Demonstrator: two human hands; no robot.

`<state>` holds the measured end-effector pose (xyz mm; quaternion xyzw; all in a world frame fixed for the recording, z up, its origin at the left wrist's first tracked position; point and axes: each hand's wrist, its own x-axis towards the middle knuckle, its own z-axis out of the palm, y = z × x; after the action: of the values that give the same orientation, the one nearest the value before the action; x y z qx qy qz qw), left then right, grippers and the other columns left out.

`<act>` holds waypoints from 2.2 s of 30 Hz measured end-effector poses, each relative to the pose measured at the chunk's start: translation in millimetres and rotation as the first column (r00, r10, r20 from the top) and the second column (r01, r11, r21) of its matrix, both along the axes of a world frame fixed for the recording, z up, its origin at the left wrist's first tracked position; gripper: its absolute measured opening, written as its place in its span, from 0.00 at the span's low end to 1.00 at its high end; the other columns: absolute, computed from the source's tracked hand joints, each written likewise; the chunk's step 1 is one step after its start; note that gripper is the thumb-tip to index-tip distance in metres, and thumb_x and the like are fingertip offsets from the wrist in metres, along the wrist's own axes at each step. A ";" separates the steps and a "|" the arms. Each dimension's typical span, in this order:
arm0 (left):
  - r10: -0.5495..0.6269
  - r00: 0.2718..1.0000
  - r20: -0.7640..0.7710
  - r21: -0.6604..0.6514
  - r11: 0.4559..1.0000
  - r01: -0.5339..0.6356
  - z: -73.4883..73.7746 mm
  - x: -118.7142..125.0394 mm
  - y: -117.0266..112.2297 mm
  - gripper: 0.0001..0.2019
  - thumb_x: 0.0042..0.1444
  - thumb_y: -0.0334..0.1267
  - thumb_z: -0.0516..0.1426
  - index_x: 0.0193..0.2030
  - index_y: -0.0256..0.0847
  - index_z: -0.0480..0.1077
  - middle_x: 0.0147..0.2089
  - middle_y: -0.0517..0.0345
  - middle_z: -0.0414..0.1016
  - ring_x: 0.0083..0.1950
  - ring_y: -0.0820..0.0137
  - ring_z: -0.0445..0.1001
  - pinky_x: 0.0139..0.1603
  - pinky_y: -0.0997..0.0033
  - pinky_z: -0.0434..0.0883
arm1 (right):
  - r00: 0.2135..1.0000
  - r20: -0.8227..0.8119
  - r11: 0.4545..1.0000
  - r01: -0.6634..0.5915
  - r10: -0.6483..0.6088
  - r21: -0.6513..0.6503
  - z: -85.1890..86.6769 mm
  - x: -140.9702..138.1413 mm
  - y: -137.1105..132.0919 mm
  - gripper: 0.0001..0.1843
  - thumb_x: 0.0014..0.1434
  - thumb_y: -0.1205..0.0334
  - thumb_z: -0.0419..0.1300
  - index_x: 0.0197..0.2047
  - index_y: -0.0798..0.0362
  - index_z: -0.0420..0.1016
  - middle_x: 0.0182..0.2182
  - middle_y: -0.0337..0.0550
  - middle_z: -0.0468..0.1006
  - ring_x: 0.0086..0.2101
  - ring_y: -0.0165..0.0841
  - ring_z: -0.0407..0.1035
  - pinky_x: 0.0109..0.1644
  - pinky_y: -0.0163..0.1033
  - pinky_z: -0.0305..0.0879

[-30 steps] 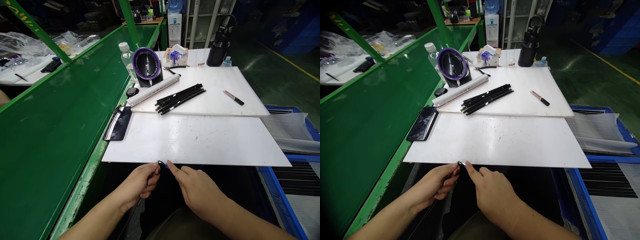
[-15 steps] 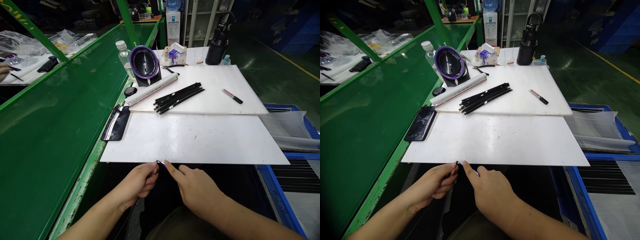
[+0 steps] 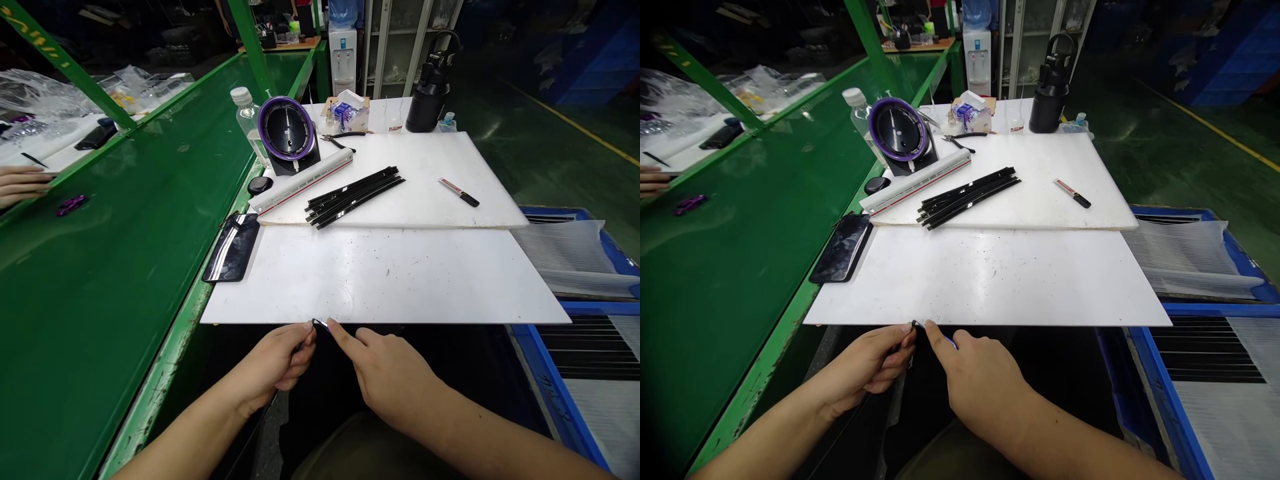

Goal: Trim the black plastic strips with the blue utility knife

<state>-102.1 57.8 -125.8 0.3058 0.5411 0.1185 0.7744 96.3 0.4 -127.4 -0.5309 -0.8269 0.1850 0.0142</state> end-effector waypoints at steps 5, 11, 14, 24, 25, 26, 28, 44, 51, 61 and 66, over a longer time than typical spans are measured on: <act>0.001 1.000 0.013 -0.013 1.000 -0.001 -1.6 -1.2 1.7 0.15 0.58 0.49 0.53 0.29 0.41 0.59 0.20 0.70 0.50 0.19 0.81 0.40 0.17 0.80 0.37 | 0.997 0.075 0.999 -0.035 0.032 0.033 -2.5 -2.9 -1.8 0.42 0.54 0.74 0.53 0.71 0.50 0.46 0.31 0.40 0.69 0.19 0.31 0.61 0.21 0.38 0.37; 0.005 1.000 -0.024 0.007 1.000 -0.005 1.5 -1.1 -1.8 0.13 0.58 0.48 0.54 0.33 0.39 0.66 0.21 0.66 0.58 0.17 0.82 0.45 0.16 0.80 0.40 | 0.999 0.019 0.999 0.049 -0.049 -0.007 -0.1 0.8 -4.6 0.40 0.59 0.73 0.51 0.71 0.47 0.45 0.31 0.39 0.69 0.20 0.31 0.62 0.22 0.38 0.40; -0.011 0.999 -0.045 0.026 1.000 0.013 3.1 1.2 -4.5 0.15 0.56 0.48 0.56 0.39 0.37 0.70 0.26 0.63 0.63 0.19 0.82 0.49 0.17 0.80 0.43 | 0.993 -0.053 0.993 0.104 -0.107 -0.055 4.2 5.5 -6.2 0.37 0.62 0.72 0.50 0.71 0.45 0.45 0.31 0.38 0.69 0.22 0.32 0.63 0.24 0.37 0.44; 0.106 0.994 -0.010 -0.088 0.990 -0.106 -0.2 0.0 -1.4 0.14 0.58 0.47 0.53 0.32 0.37 0.65 0.23 0.63 0.59 0.20 0.81 0.48 0.19 0.80 0.41 | 0.988 -0.097 0.990 0.110 -0.119 -0.089 3.0 4.5 -1.4 0.35 0.64 0.71 0.49 0.71 0.43 0.47 0.32 0.38 0.70 0.24 0.33 0.64 0.26 0.38 0.47; 0.109 0.994 0.010 -0.120 0.987 -0.107 -0.2 -0.3 -1.0 0.14 0.58 0.48 0.52 0.33 0.37 0.65 0.22 0.64 0.58 0.20 0.81 0.48 0.19 0.80 0.40 | 0.988 -0.100 0.990 0.110 -0.119 -0.092 3.2 4.4 -0.9 0.35 0.64 0.71 0.49 0.71 0.43 0.47 0.32 0.38 0.70 0.24 0.34 0.64 0.26 0.38 0.47; 0.114 0.993 0.028 -0.149 0.983 -0.108 0.2 -0.5 -0.7 0.15 0.58 0.48 0.51 0.33 0.36 0.66 0.21 0.64 0.57 0.20 0.80 0.47 0.18 0.80 0.40 | 0.988 -0.101 0.989 0.108 -0.118 -0.097 3.3 4.4 -0.7 0.35 0.64 0.71 0.49 0.71 0.43 0.47 0.32 0.39 0.70 0.24 0.34 0.64 0.26 0.38 0.47; 0.118 0.991 0.058 -0.182 0.978 -0.106 2.2 -0.9 -0.6 0.15 0.59 0.47 0.51 0.34 0.36 0.67 0.20 0.65 0.56 0.19 0.80 0.47 0.18 0.80 0.40 | 0.988 -0.104 0.989 0.106 -0.117 -0.108 3.2 5.1 -0.6 0.35 0.64 0.71 0.49 0.71 0.43 0.47 0.33 0.39 0.71 0.25 0.34 0.65 0.26 0.38 0.48; 0.109 0.994 -0.030 -0.004 0.994 -0.109 0.5 3.2 -9.4 0.15 0.61 0.50 0.50 0.31 0.41 0.60 0.20 0.69 0.50 0.18 0.80 0.43 0.16 0.79 0.42 | 0.983 -0.143 0.990 0.099 -0.113 -0.101 0.6 4.4 2.1 0.32 0.65 0.69 0.48 0.70 0.42 0.49 0.32 0.38 0.71 0.25 0.34 0.65 0.26 0.37 0.47; 0.079 0.996 -0.043 0.024 0.997 -0.078 0.8 1.8 -5.8 0.14 0.60 0.50 0.50 0.32 0.42 0.60 0.20 0.70 0.49 0.19 0.80 0.42 0.17 0.78 0.41 | 0.984 -0.153 0.993 0.084 -0.095 -0.079 3.0 0.3 1.8 0.33 0.64 0.69 0.49 0.70 0.42 0.50 0.30 0.37 0.70 0.22 0.32 0.62 0.25 0.37 0.42; 0.054 0.997 -0.052 0.047 0.998 -0.051 -3.4 1.4 -6.9 0.16 0.60 0.52 0.50 0.31 0.41 0.60 0.20 0.70 0.50 0.19 0.80 0.41 0.17 0.79 0.41 | 1.000 -0.024 0.999 0.008 -0.007 0.032 0.6 -2.9 -0.1 0.39 0.57 0.73 0.53 0.70 0.47 0.50 0.29 0.37 0.68 0.19 0.30 0.59 0.22 0.38 0.38; 0.041 0.998 -0.045 0.052 0.998 -0.039 -3.3 0.7 -5.7 0.16 0.59 0.53 0.51 0.31 0.41 0.60 0.21 0.70 0.50 0.19 0.80 0.41 0.17 0.79 0.41 | 1.000 -0.008 0.999 -0.005 0.006 0.050 2.7 -3.2 -1.1 0.39 0.56 0.73 0.53 0.70 0.49 0.49 0.29 0.39 0.68 0.20 0.31 0.61 0.22 0.39 0.39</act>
<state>-101.5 52.1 -129.2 0.3174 0.5616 0.1408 0.7510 93.1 -0.6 -124.7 -0.5273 -0.8327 0.1664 0.0303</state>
